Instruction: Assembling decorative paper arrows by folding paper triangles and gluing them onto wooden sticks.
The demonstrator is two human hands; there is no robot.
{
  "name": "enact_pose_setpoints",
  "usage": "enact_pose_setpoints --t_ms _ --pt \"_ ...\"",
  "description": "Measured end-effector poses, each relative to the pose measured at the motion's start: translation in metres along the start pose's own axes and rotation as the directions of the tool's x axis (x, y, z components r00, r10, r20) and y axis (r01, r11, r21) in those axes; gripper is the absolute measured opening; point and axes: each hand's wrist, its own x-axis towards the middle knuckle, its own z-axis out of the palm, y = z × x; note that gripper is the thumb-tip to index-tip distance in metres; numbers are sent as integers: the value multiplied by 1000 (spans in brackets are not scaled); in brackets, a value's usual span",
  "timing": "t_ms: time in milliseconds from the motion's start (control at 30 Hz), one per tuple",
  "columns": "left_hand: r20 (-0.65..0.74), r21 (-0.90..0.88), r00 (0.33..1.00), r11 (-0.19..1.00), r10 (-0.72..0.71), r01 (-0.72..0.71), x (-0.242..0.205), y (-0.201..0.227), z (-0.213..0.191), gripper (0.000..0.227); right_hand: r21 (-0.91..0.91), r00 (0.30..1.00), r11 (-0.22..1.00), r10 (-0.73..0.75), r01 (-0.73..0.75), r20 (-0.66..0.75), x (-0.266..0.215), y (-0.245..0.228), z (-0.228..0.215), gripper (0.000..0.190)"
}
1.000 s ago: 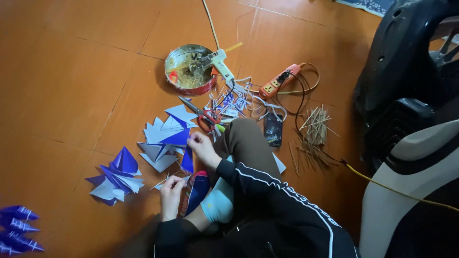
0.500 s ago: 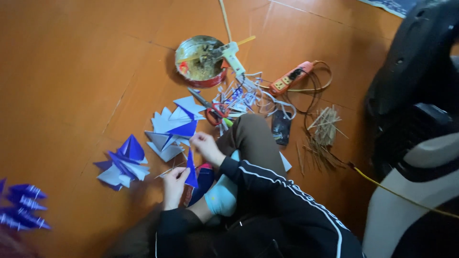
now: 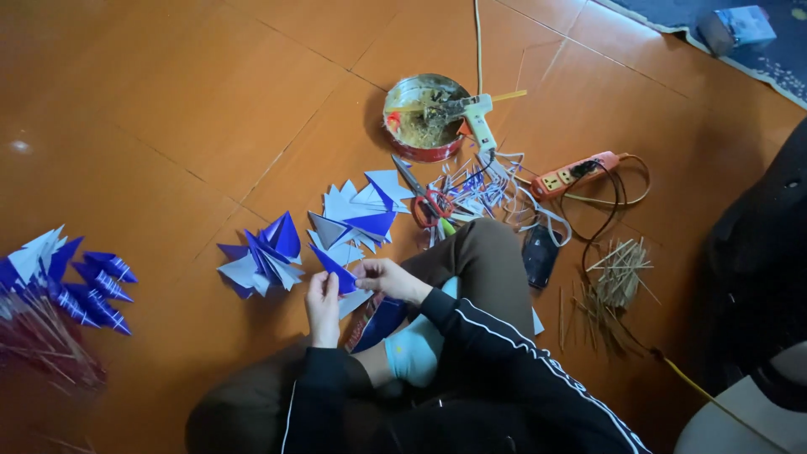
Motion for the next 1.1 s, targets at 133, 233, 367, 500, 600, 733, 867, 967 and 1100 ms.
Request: enact_pose_setpoints --t_ms 133,233,367,500,600,733,867,967,1100 --pt "10 -87 998 994 -62 62 -4 12 0 32 -149 999 988 -36 31 -32 0 -3 3 9" --pt "78 -173 987 973 -143 155 0 11 -1 49 -355 994 933 -90 62 -63 -2 -6 8 7" --pt "56 -230 976 948 -212 219 4 6 -2 53 -476 986 868 -166 138 -16 -9 -20 11 20" --pt "79 -271 969 931 -233 246 5 2 -2 47 -468 970 851 -234 240 72 -14 -29 14 24" --pt "92 -282 964 923 -247 264 4 2 -3 44 -421 972 878 -226 229 57 -18 -50 16 11" --pt "78 -295 959 912 -273 284 10 -5 -2 49 -346 975 912 -212 220 60 -13 -37 10 23" --pt "54 -232 956 928 -287 292 4 4 -2 54 -173 999 984 -34 39 29 -7 -27 4 14" --pt "61 -254 963 929 -262 268 2 9 0 50 -60 998 996 67 -67 -5 -4 -20 2 25" --pt "111 -345 972 910 -205 231 -5 21 5 49 162 988 986 68 -46 -135 -1 0 10 13"
